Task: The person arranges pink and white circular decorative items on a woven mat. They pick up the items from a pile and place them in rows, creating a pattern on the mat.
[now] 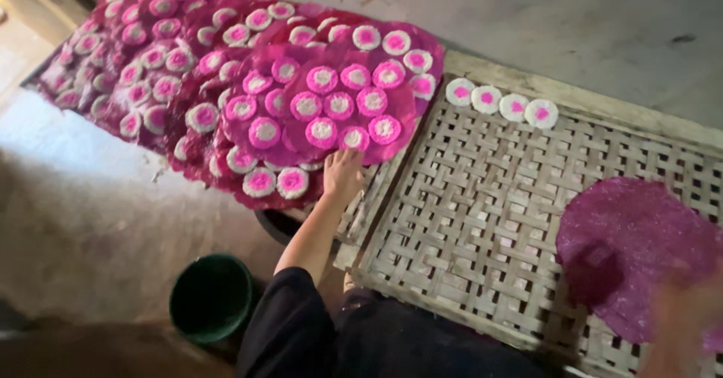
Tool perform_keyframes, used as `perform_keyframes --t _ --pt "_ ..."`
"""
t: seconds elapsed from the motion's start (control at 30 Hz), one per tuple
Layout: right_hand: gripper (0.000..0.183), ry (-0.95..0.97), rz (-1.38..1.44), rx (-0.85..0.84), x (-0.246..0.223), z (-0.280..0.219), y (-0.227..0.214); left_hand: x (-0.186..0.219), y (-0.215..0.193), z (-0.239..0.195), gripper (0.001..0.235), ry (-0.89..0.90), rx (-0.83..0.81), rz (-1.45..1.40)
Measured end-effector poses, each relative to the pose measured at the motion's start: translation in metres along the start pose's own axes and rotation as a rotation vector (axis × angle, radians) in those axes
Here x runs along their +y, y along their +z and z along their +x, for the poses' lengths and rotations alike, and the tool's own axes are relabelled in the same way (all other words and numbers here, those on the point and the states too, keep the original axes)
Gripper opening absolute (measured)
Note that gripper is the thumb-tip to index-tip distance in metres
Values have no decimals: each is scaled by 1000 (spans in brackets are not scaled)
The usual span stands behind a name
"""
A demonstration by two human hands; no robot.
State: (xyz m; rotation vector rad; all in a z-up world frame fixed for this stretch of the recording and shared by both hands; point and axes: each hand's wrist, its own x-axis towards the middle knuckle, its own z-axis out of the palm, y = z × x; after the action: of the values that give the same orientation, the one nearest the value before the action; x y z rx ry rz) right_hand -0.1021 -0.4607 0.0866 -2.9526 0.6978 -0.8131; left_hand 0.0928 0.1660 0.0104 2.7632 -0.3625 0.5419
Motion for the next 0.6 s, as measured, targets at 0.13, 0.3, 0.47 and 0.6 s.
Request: perform_keyframes --t 0.13,0.3,0.47,0.6 --pt "40 -349 387 111 -107 -41 41 -10 20 19 23 28 -176 -93" --pt "39 -60 1145 -715 -306 -59 145 -35 22 24 13 81 -211 -223" --pt "38 125 1022 -752 -437 -12 218 -62 -14 12 28 -92 87 -259" --pt "42 -203 562 -235 -487 2 230 -96 -54 -9 36 -316 9 -216"
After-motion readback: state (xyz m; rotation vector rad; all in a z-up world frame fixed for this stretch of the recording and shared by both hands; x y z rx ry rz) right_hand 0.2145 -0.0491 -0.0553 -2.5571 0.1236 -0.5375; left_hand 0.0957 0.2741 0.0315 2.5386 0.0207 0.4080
